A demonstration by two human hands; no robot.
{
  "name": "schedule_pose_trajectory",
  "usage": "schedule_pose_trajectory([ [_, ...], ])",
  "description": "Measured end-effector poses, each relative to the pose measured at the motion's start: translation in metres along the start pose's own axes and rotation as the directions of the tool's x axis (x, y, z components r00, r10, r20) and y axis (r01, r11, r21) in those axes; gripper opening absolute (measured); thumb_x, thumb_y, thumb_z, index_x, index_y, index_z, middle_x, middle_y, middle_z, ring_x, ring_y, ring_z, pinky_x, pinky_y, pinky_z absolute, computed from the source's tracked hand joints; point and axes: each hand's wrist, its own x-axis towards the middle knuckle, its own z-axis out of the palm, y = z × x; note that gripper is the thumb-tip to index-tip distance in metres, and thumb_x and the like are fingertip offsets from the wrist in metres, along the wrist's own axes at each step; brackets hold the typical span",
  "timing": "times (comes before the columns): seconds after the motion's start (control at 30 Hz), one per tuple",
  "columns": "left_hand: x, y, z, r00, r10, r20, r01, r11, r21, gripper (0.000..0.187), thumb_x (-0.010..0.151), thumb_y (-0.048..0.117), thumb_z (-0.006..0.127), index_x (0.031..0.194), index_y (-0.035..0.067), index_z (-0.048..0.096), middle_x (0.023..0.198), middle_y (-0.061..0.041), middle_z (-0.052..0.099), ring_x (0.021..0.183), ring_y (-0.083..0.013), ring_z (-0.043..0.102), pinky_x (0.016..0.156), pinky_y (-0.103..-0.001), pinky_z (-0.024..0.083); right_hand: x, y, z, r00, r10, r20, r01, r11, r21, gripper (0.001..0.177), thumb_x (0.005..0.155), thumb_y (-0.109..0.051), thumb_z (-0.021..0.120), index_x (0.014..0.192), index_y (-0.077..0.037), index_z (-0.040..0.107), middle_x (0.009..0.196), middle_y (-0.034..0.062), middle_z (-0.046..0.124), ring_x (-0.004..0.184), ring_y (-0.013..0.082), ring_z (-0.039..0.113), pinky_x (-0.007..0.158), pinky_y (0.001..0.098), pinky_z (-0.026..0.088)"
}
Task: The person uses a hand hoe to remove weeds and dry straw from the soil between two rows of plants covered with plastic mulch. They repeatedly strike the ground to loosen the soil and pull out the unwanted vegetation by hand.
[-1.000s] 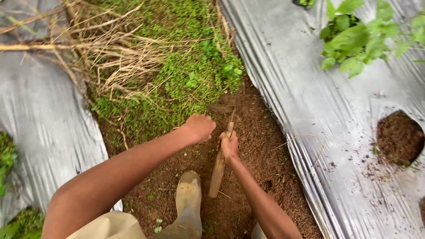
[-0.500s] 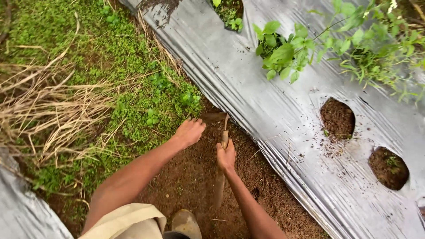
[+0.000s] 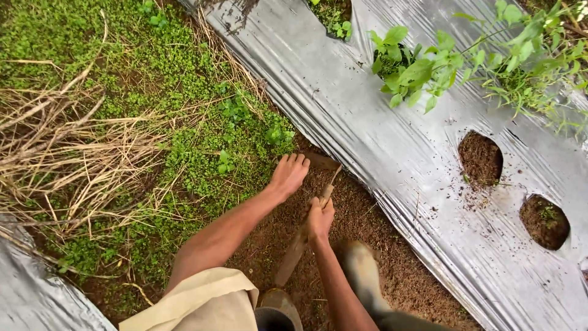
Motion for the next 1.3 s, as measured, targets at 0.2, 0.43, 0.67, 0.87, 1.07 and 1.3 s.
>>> schedule_pose_trajectory([
  [0.2,-0.016,-0.028,-0.081,0.978,-0.096,-0.185,0.078,0.991,-0.105,0.048,0.086,-0.007,0.074,0.131,0.002,0.061,0.147,-0.024,0.054,0.139,-0.0366,0.052,0.117,-0.052,0.041,0.072,0.050,0.012,0.987,-0.120,-0.109,0.105,0.985,-0.139,0.078,0.090,-0.011,0.059,0.153,0.018,0.024,0.071,0.0094,0.064,0.065,0.0151,0.062,0.067,0.0410,0.051],
  [0.43,-0.016,-0.056,-0.096,0.942,-0.335,0.014,0.330,0.920,-0.212,0.055,0.096,-0.003,0.060,0.150,0.008,0.051,0.150,-0.018,0.054,0.146,-0.0336,0.046,0.119,-0.051,0.038,0.055,0.039,0.070,0.993,-0.115,0.000,0.115,0.990,-0.084,0.008,0.096,-0.008,0.056,0.100,-0.012,0.051,0.063,0.0006,0.058,0.051,0.0117,0.049,0.052,0.0278,0.047],
  [0.67,-0.015,-0.065,-0.054,0.840,-0.461,0.286,0.525,0.822,-0.219,0.040,0.102,0.015,0.058,0.136,-0.006,0.056,0.132,-0.029,0.060,0.113,-0.0420,0.069,0.093,-0.055,0.058,0.051,0.028,0.083,0.995,0.069,-0.065,-0.067,0.997,0.041,0.055,0.085,-0.015,0.062,0.133,0.000,0.040,0.068,0.0056,0.065,0.049,0.0132,0.063,0.050,0.0313,0.054],
  [0.87,-0.002,-0.044,-0.089,0.791,-0.461,0.404,0.526,0.848,-0.063,0.033,0.101,0.013,0.060,0.129,-0.006,0.063,0.123,-0.025,0.066,0.099,-0.0368,0.074,0.072,-0.049,0.066,0.033,0.026,0.080,0.983,0.136,-0.127,-0.134,0.991,0.023,0.039,0.084,-0.014,0.062,0.121,-0.002,0.056,0.080,0.0145,0.063,0.060,0.0210,0.064,0.059,0.0364,0.054],
  [1.07,0.003,-0.038,-0.094,0.708,-0.428,0.562,0.455,0.885,0.101,0.028,0.095,0.010,0.062,0.118,-0.003,0.072,0.119,-0.025,0.068,0.093,-0.0362,0.075,0.071,-0.052,0.064,0.051,-0.018,0.076,0.963,0.225,-0.146,-0.221,0.974,0.045,0.044,0.080,-0.018,0.063,0.123,-0.008,0.061,0.083,0.0102,0.065,0.063,0.0200,0.063,0.061,0.0369,0.053],
  [1.3,0.013,-0.034,-0.153,0.888,-0.301,0.349,0.247,0.950,0.191,0.029,0.100,0.020,0.067,0.121,0.000,0.073,0.123,-0.021,0.069,0.112,-0.0341,0.072,0.099,-0.049,0.056,0.057,0.040,0.082,0.995,0.104,0.008,-0.101,0.982,-0.160,0.071,0.091,-0.015,0.063,0.152,0.008,0.037,0.122,0.0282,0.065,0.114,0.0388,0.065,0.096,0.0503,0.054],
])
